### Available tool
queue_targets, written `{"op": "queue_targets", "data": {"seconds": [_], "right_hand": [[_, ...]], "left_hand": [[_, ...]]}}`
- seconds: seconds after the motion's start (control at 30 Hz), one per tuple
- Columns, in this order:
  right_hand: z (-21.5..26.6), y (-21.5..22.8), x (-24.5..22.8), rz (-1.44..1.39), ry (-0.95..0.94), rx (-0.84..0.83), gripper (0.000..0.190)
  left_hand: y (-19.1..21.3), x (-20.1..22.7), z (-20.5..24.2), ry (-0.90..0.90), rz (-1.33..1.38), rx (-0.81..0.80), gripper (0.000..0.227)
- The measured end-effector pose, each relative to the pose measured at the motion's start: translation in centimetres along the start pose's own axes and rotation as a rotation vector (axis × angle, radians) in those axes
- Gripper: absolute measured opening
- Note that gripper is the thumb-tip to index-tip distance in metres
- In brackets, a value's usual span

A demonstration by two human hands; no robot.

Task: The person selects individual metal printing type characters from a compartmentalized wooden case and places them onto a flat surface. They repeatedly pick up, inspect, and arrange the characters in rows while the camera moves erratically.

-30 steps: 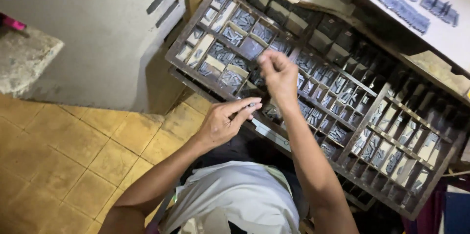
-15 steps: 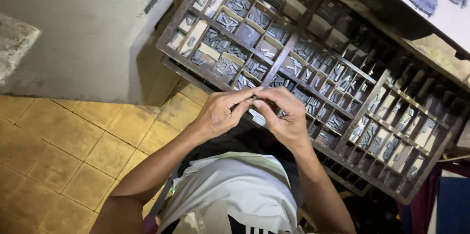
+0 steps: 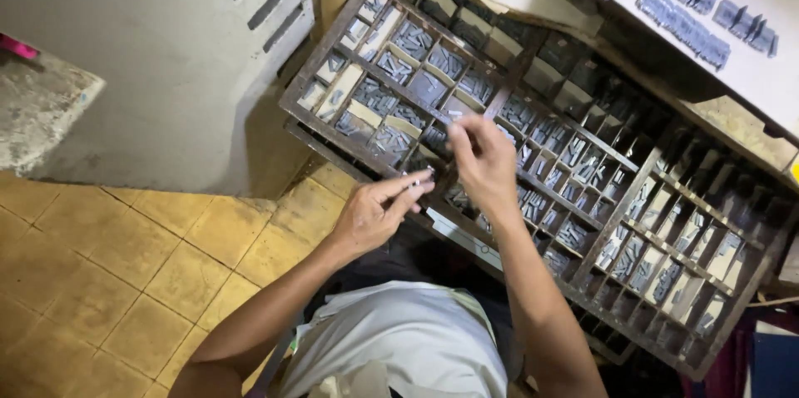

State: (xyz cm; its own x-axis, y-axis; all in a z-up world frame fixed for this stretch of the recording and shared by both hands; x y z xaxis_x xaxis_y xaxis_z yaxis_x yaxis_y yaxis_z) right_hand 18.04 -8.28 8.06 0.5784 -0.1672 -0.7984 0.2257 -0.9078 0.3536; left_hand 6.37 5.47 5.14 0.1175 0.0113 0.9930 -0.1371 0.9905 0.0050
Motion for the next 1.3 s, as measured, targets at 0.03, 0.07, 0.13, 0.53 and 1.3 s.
{"op": "queue_targets", "data": {"seconds": [0.03,0.07,0.13,0.53,1.3], "right_hand": [[-1.4,-0.5,0.5,0.116,0.016,0.023,0.008],[-2.0,-0.7,1.3,0.115,0.023,0.023,0.008],[-3.7,-1.8,3.3,0.264,-0.007,-0.011,0.012],[-12.7,-6.5,6.4,-0.089,-0.312,0.238,0.004],[-15.9,-9.6,11.6,1.099,0.146,-0.315,0.037]], "left_hand": [[0.1,-0.3,0.0,0.028,-0.012,-0.011,0.031],[0.1,-0.3,0.3,0.023,-0.013,-0.008,0.031],[0.3,-0.8,0.6,0.114,-0.047,-0.040,0.033],[2.9,-1.2,-0.7,0.133,0.046,0.036,0.033],[4.8,-2.0,-2.1,0.073,0.077,0.088,0.033]]}}
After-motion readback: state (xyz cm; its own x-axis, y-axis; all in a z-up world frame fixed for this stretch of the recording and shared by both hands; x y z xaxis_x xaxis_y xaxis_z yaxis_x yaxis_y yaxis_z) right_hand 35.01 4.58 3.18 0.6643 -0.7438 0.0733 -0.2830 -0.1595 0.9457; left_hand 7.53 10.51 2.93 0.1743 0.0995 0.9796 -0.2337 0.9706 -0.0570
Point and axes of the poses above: each hand's wrist, its own z-axis away from the middle knuckle, its own y-axis out of the back of the hand, x = y × z, the point moved 6 cm from there along -z, towards the middle knuckle, and after that the axes turned 11 degrees about y, right-handed, at the moved point
